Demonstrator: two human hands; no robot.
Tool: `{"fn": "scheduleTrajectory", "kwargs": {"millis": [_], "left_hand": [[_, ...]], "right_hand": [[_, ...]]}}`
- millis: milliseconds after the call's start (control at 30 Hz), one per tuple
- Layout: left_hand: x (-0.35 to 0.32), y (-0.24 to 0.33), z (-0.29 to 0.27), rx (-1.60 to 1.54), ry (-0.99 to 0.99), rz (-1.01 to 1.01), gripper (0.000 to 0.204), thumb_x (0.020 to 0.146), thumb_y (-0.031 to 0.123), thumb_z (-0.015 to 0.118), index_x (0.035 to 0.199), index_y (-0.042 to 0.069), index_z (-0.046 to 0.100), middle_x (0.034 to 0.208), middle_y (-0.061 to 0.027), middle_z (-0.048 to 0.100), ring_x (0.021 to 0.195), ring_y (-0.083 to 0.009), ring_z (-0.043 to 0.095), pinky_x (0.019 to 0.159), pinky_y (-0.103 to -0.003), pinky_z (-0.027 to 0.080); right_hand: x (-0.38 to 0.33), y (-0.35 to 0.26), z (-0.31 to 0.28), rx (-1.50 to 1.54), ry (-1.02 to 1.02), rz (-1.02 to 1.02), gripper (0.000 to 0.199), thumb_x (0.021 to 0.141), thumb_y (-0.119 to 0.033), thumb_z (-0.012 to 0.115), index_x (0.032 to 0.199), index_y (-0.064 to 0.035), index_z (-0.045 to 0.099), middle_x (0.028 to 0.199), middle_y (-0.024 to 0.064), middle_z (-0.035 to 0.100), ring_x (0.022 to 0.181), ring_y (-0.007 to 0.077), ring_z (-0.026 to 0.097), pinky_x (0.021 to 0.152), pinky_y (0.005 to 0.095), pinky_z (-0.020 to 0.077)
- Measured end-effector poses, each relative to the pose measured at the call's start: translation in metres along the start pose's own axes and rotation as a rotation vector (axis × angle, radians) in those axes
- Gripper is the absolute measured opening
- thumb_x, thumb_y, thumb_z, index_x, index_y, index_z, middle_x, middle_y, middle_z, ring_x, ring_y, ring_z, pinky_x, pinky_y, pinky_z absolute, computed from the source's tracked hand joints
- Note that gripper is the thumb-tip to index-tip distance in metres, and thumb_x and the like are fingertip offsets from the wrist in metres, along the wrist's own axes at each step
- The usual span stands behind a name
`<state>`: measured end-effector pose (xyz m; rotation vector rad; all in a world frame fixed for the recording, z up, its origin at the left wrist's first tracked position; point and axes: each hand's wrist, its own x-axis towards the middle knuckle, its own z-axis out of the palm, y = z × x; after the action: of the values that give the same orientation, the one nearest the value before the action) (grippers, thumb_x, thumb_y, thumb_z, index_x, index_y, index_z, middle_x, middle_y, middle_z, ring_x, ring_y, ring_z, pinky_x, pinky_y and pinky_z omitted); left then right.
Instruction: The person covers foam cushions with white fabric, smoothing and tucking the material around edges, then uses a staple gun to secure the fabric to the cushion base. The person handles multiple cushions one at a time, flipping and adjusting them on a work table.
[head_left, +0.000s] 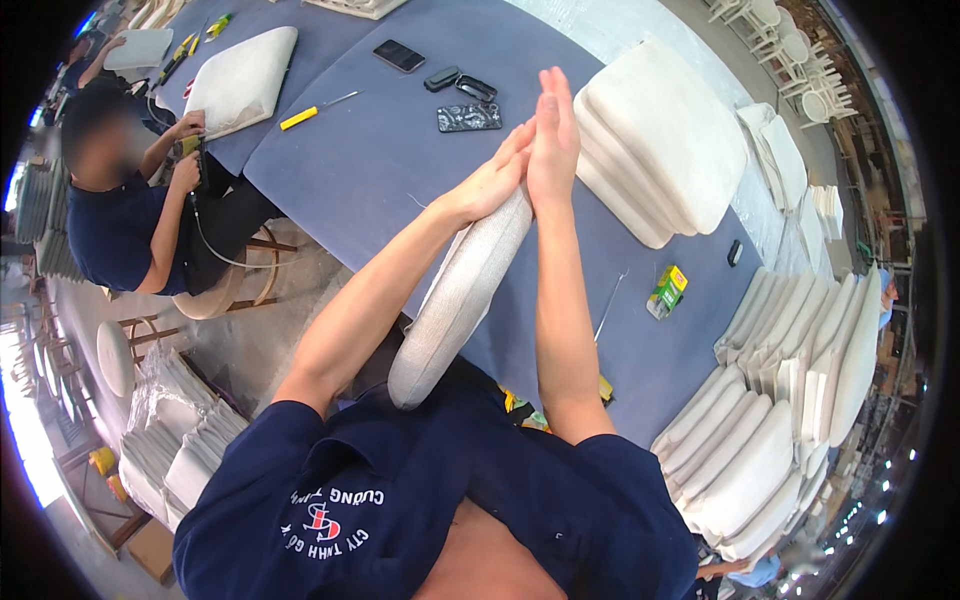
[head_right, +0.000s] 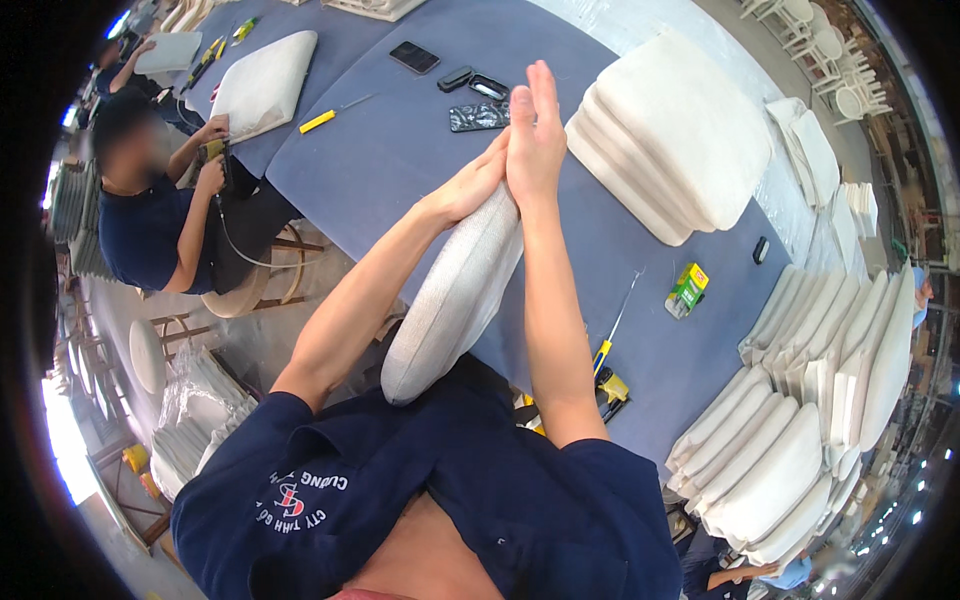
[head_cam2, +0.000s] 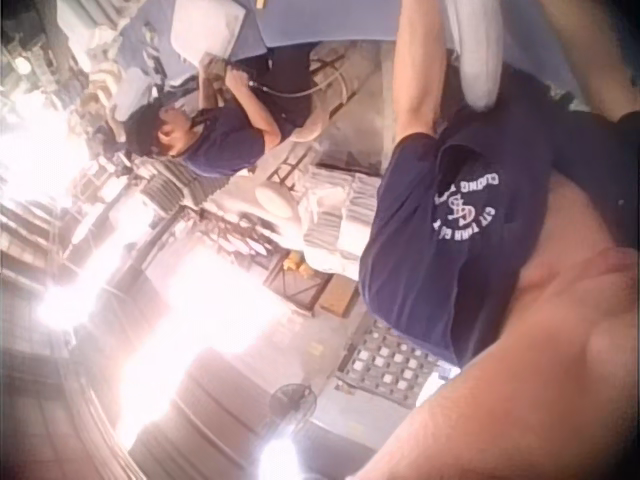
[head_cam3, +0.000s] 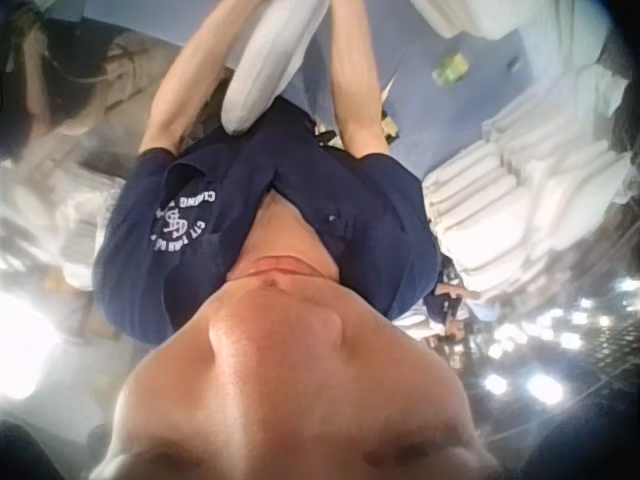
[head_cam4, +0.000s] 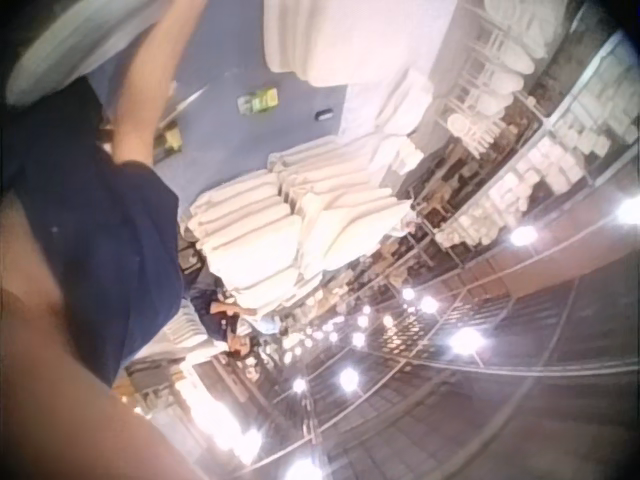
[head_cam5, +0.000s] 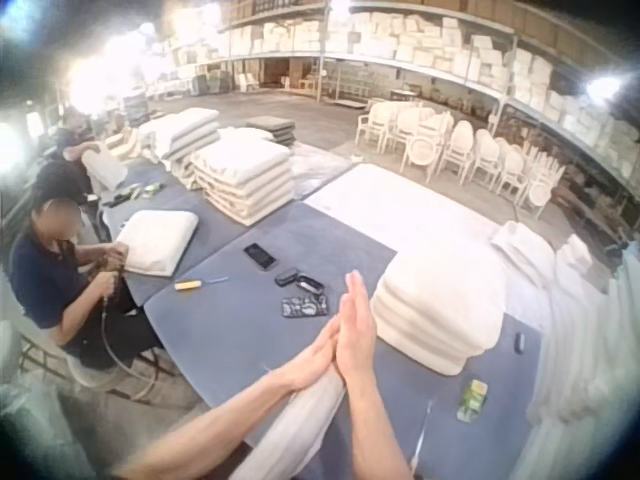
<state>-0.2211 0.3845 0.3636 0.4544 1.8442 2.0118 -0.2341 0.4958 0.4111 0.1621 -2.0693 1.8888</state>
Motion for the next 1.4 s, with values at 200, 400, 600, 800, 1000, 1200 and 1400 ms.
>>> {"fn": "scheduleTrajectory", "kwargs": {"millis": [200, 400, 600, 800, 1000, 1200, 1400], "left_hand": [[0.003, 0.032, -0.009, 0.305, -0.012, -0.107, 0.068, 0.115, 0.031, 0.039, 0.175, 0.010, 0.015, 0.181, -0.0155, 0.017, 0.168, -0.0294, 0.015, 0.134, -0.042, 0.017], [0.000, 0.044, -0.027, 0.573, -0.011, -0.145, 0.078, 0.107, 0.027, 0.056, 0.173, 0.008, 0.020, 0.178, -0.0212, 0.024, 0.165, -0.0347, 0.023, 0.133, -0.045, 0.022], [0.005, 0.059, -0.033, 0.501, -0.025, -0.163, 0.082, 0.104, 0.029, 0.060, 0.174, 0.010, 0.021, 0.177, -0.0200, 0.029, 0.164, -0.0335, 0.026, 0.132, -0.042, 0.024], [0.010, 0.037, 0.004, 0.311, -0.077, -0.086, 0.077, 0.111, 0.043, 0.051, 0.174, 0.012, 0.021, 0.180, -0.0128, 0.024, 0.166, -0.0289, 0.021, 0.134, -0.039, 0.018], [-0.024, 0.020, 0.010, -0.171, -0.046, -0.029, 0.066, 0.118, 0.046, 0.029, 0.176, 0.015, 0.017, 0.183, -0.0059, 0.014, 0.168, -0.0237, 0.012, 0.135, -0.039, 0.010], [-0.055, 0.013, 0.015, -0.219, -0.109, -0.082, 0.067, 0.119, 0.044, 0.028, 0.176, 0.013, 0.011, 0.183, -0.0105, 0.006, 0.168, -0.0267, 0.005, 0.136, -0.040, 0.010], [-0.073, 0.035, 0.003, 0.299, -0.182, -0.057, 0.070, 0.117, 0.038, 0.036, 0.175, 0.009, 0.009, 0.181, -0.0216, 0.004, 0.168, -0.0358, 0.001, 0.135, -0.046, 0.013]], "right_hand": [[-0.023, 0.063, -0.005, 0.069, 0.028, -0.080, 0.077, 0.115, -0.050, 0.037, 0.170, 0.0024, 0.025, 0.180, 0.0194, 0.021, 0.168, 0.0378, 0.009, 0.135, 0.0473, 0.0086], [-0.053, 0.092, 0.008, 0.058, 0.034, -0.035, 0.073, 0.115, -0.045, 0.032, 0.171, 0.0014, 0.023, 0.181, 0.0194, 0.015, 0.168, 0.0374, 0.004, 0.135, 0.0477, 0.0057], [-0.171, 0.235, -0.004, -0.075, 0.132, 0.180, 0.072, 0.115, -0.040, 0.034, 0.172, 0.0011, 0.016, 0.181, 0.0210, 0.010, 0.168, 0.0348, 0.007, 0.135, 0.0447, 0.0055], [-0.222, 0.272, -0.040, -0.046, 0.132, 0.451, 0.074, 0.117, -0.046, 0.033, 0.172, 0.0017, 0.017, 0.180, 0.0199, 0.014, 0.167, 0.0321, 0.011, 0.135, 0.0433, 0.0090], [-0.104, 0.049, -0.054, 0.229, 0.284, 0.142, 0.077, 0.117, -0.052, 0.033, 0.171, 0.0016, 0.020, 0.179, 0.0188, 0.023, 0.167, 0.0297, 0.017, 0.135, 0.0444, 0.0106], [-0.065, -0.036, -0.011, -0.122, 0.089, -0.203, 0.081, 0.114, -0.053, 0.037, 0.170, 0.0048, 0.023, 0.178, 0.0220, 0.023, 0.167, 0.0364, 0.014, 0.134, 0.0489, 0.0112], [-0.074, -0.010, -0.002, -0.070, 0.081, -0.239, 0.084, 0.111, -0.051, 0.044, 0.170, 0.0048, 0.021, 0.178, 0.0251, 0.021, 0.167, 0.0467, 0.006, 0.133, 0.0557, 0.0084]]}}
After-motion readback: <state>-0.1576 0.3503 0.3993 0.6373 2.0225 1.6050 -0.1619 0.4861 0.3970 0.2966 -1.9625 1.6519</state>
